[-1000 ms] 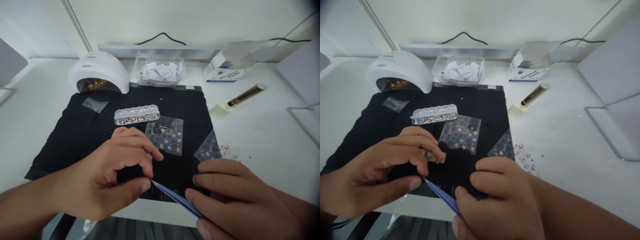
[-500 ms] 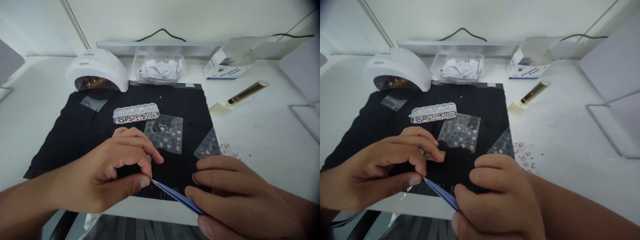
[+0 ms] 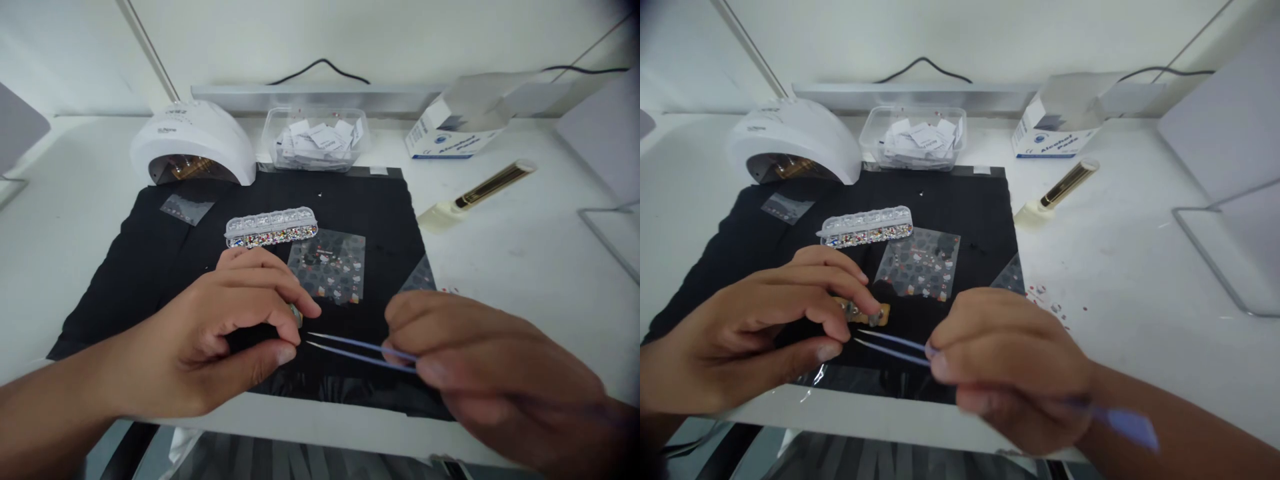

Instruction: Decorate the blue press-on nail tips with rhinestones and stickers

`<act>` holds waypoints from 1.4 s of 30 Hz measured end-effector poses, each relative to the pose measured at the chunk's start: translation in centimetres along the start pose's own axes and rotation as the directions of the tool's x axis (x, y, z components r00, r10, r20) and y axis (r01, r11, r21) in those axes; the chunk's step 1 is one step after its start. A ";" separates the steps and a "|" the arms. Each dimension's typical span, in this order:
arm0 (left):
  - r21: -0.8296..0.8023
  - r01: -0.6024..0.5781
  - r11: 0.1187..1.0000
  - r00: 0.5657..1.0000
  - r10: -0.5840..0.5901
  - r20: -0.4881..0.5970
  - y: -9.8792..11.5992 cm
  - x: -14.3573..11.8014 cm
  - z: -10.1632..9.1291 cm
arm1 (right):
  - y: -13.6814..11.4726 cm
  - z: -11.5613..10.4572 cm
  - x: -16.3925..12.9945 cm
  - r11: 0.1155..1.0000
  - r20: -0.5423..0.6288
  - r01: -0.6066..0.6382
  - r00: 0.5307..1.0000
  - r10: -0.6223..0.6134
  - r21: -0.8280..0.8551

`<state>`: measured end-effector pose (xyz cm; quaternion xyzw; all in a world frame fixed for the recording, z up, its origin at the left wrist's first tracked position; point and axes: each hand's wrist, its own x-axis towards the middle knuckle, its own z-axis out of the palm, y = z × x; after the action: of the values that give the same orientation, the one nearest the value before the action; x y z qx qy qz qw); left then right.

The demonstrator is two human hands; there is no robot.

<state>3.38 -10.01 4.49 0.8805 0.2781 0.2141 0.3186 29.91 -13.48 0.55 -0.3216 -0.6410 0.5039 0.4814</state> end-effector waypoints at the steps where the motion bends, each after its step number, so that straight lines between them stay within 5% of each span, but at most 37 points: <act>1: 0.063 -0.029 0.998 0.999 0.030 -0.016 0.0 -0.1 0.0 | 0.3 0.0 0.3 0.998 -0.021 -0.017 1.000 0.019 0.055; 5: 0.348 -0.167 0.922 0.977 0.203 -0.069 0.2 -0.5 -0.1 | 1.2 0.6 1.2 0.952 -0.057 -0.061 0.995 0.082 0.301; 11: 0.443 -0.190 0.876 0.958 0.264 -0.112 0.2 -0.6 0.0 | 1.4 1.6 1.1 0.825 0.006 -0.231 0.964 0.266 0.516; 20: 0.501 -0.106 0.859 0.953 0.231 -0.194 0.7 -0.9 0.2 | 1.8 1.6 1.0 0.818 0.002 -0.214 0.968 0.251 0.534; 42: 0.483 -0.146 0.863 0.967 0.227 -0.114 0.6 -0.8 -0.1 | 1.7 1.8 0.9 0.774 0.070 -0.221 0.972 0.224 0.594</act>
<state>2.91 -10.87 4.86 0.9330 0.2608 0.2430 0.0485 27.82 -12.78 -0.85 -0.2281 -0.4057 0.7325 0.4968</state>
